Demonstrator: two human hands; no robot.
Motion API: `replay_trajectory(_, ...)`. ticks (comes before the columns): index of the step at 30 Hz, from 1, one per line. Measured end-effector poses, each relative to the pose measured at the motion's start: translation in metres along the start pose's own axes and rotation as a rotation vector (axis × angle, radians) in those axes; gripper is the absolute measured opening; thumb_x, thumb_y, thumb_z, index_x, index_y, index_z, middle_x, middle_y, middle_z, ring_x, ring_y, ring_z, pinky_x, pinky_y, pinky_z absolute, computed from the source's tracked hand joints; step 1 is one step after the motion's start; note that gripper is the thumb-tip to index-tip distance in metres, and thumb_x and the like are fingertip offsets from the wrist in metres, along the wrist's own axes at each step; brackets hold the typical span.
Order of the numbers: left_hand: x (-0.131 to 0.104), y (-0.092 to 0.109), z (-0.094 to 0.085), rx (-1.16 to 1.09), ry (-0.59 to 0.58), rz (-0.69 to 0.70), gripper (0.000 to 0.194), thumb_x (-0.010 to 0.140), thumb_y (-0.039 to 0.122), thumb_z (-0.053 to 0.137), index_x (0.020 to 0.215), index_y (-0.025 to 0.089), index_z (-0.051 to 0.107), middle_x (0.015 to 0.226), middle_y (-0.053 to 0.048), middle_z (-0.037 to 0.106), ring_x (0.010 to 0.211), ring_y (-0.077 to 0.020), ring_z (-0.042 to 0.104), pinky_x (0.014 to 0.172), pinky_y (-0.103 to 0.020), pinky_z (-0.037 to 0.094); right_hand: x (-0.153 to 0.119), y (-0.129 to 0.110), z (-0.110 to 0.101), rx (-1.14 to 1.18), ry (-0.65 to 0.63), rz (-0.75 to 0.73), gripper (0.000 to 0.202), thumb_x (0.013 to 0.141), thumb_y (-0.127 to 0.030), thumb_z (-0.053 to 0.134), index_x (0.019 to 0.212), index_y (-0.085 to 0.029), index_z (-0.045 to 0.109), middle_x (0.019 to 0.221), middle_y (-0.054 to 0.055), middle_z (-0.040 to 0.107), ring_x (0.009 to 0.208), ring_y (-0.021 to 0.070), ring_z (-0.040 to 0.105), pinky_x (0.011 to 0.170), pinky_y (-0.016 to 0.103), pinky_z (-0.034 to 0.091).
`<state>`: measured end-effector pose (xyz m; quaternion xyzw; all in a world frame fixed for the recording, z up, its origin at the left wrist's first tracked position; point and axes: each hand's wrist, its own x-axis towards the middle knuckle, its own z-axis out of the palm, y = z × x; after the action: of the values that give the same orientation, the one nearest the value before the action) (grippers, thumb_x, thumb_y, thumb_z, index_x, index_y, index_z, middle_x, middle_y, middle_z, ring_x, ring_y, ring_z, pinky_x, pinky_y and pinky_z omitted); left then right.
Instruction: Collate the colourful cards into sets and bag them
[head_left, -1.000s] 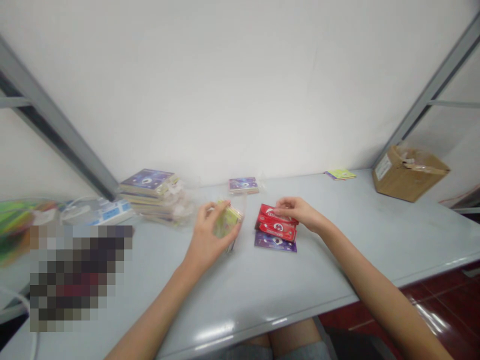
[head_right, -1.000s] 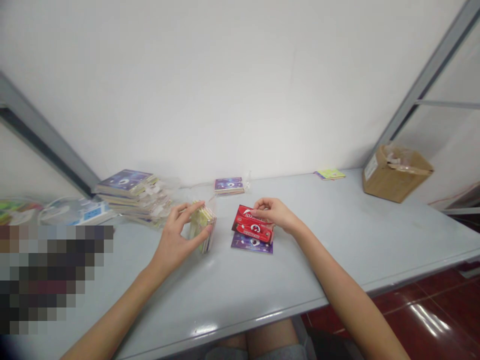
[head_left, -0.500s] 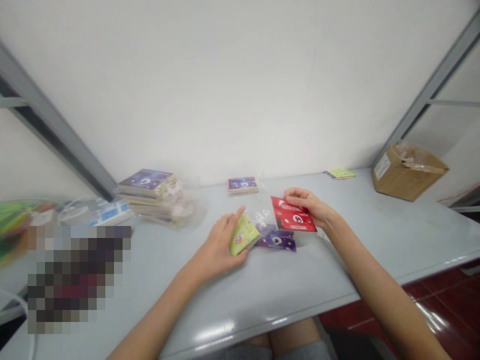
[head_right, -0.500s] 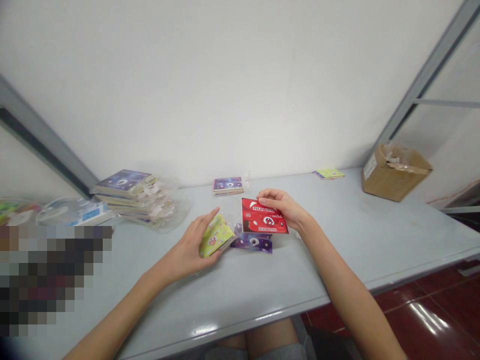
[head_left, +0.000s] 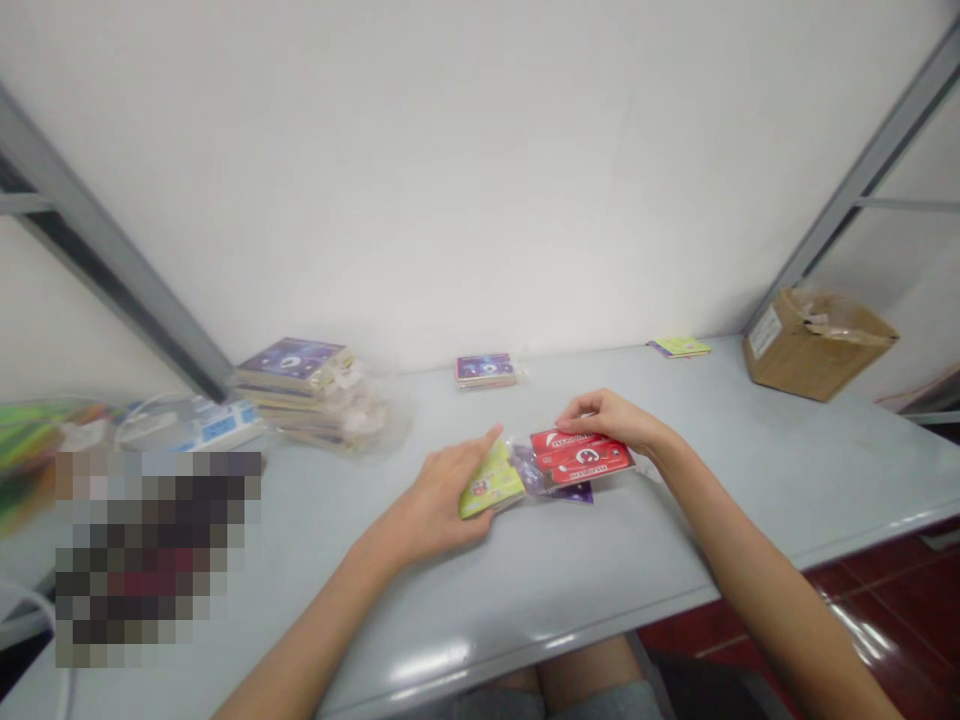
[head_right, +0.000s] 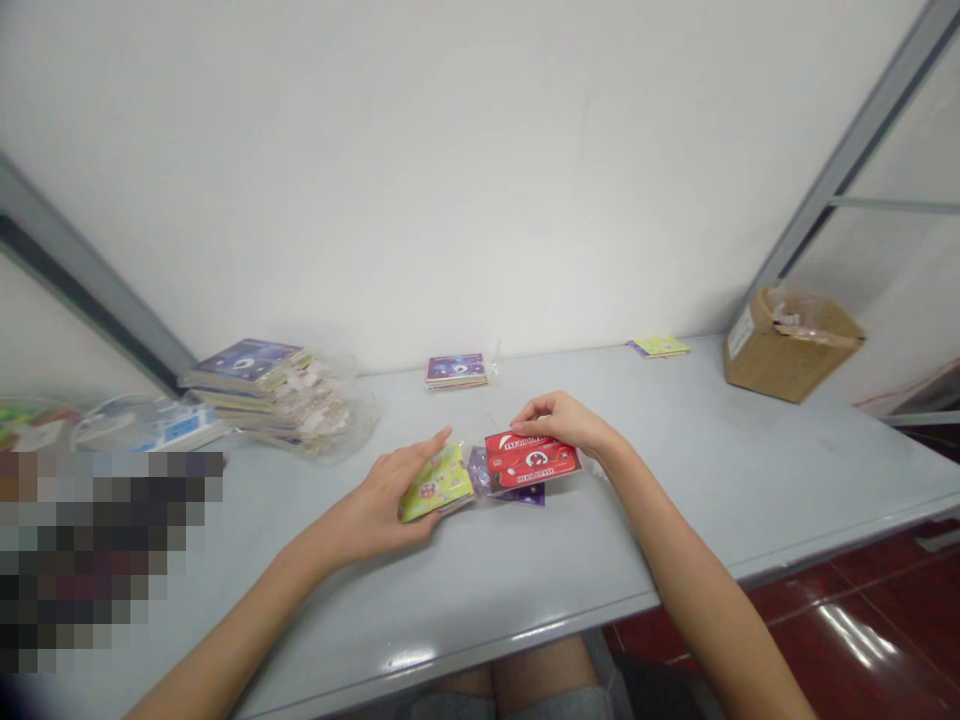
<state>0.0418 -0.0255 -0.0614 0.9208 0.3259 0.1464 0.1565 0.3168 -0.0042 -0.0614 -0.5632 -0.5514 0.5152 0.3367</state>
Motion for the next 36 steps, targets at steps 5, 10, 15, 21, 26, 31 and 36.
replay_trajectory(5, 0.000, 0.002, 0.001, -0.032, -0.039, -0.025, 0.081, 0.076, 0.032, 0.055, 0.139, 0.022, 0.005, 0.128, -0.009, 0.042, 0.113, -0.0225, 0.041, 0.097, -0.036, 0.030, 0.004, 0.004, 0.024, 0.117, -0.077, -0.039, 0.026, 0.063, -0.036, 0.069, 0.075, -0.014, 0.064, 0.066, 0.001, 0.064, 0.053, 0.0090, 0.055, 0.049, 0.019, 0.042)
replay_trajectory(10, 0.000, 0.002, 0.002, -0.040, -0.037, -0.063, 0.078, 0.079, 0.045, 0.052, 0.139, 0.024, 0.007, 0.129, -0.008, 0.042, 0.115, -0.0230, 0.040, 0.097, -0.036, 0.029, 0.012, 0.009, 0.045, 0.320, 0.090, -0.016, 0.020, 0.068, -0.031, 0.066, 0.079, -0.015, 0.061, 0.069, 0.000, 0.064, 0.051, 0.0082, 0.055, 0.049, 0.019, 0.044)
replay_trajectory(15, -0.001, 0.002, 0.003, -0.008, -0.051, -0.095, 0.082, 0.077, 0.050, 0.052, 0.139, 0.024, 0.006, 0.127, -0.009, 0.043, 0.114, -0.0245, 0.040, 0.096, -0.038, 0.028, 0.012, 0.009, 0.044, 0.410, 0.102, 0.084, 0.016, 0.069, -0.021, 0.065, 0.083, -0.015, 0.060, 0.068, 0.001, 0.063, 0.050, 0.0092, 0.056, 0.048, 0.020, 0.046)
replay_trajectory(21, -0.002, -0.002, 0.007, 0.080, -0.047, -0.131, 0.096, 0.067, 0.053, 0.062, 0.139, 0.024, 0.006, 0.130, -0.010, 0.039, 0.116, -0.0268, 0.037, 0.096, -0.039, 0.027, 0.014, 0.008, 0.045, 0.527, 0.126, 0.061, 0.014, 0.068, -0.023, 0.065, 0.077, -0.014, 0.059, 0.065, 0.001, 0.062, 0.048, 0.0087, 0.055, 0.047, 0.020, 0.045)
replay_trajectory(26, -0.003, -0.006, 0.012, 0.094, -0.015, -0.142, 0.087, 0.073, 0.047, 0.059, 0.139, 0.026, 0.006, 0.123, -0.009, 0.045, 0.111, -0.0250, 0.041, 0.093, -0.038, 0.030, 0.018, 0.018, 0.062, 0.542, 0.163, 0.000, 0.019, 0.065, -0.029, 0.067, 0.073, -0.015, 0.057, 0.060, -0.001, 0.058, 0.050, 0.0091, 0.053, 0.049, 0.021, 0.044)
replay_trajectory(31, -0.002, -0.006, 0.010, 0.099, 0.006, -0.159, 0.081, 0.078, 0.048, 0.052, 0.139, 0.025, 0.005, 0.125, -0.010, 0.043, 0.110, -0.0263, 0.041, 0.092, -0.039, 0.030, 0.023, 0.025, 0.062, 0.416, 0.385, -0.155, 0.025, 0.064, -0.039, 0.064, 0.076, -0.018, 0.056, 0.060, -0.005, 0.054, 0.051, 0.0082, 0.051, 0.050, 0.020, 0.042)
replay_trajectory(36, 0.000, -0.008, 0.011, 0.104, 0.025, -0.193, 0.083, 0.077, 0.053, 0.050, 0.139, 0.023, 0.004, 0.125, -0.011, 0.043, 0.110, -0.0267, 0.041, 0.093, -0.039, 0.029, 0.018, 0.017, 0.056, 0.352, 0.250, -0.117, 0.024, 0.067, -0.039, 0.061, 0.075, -0.016, 0.059, 0.061, -0.001, 0.057, 0.058, 0.0100, 0.056, 0.059, 0.022, 0.046)
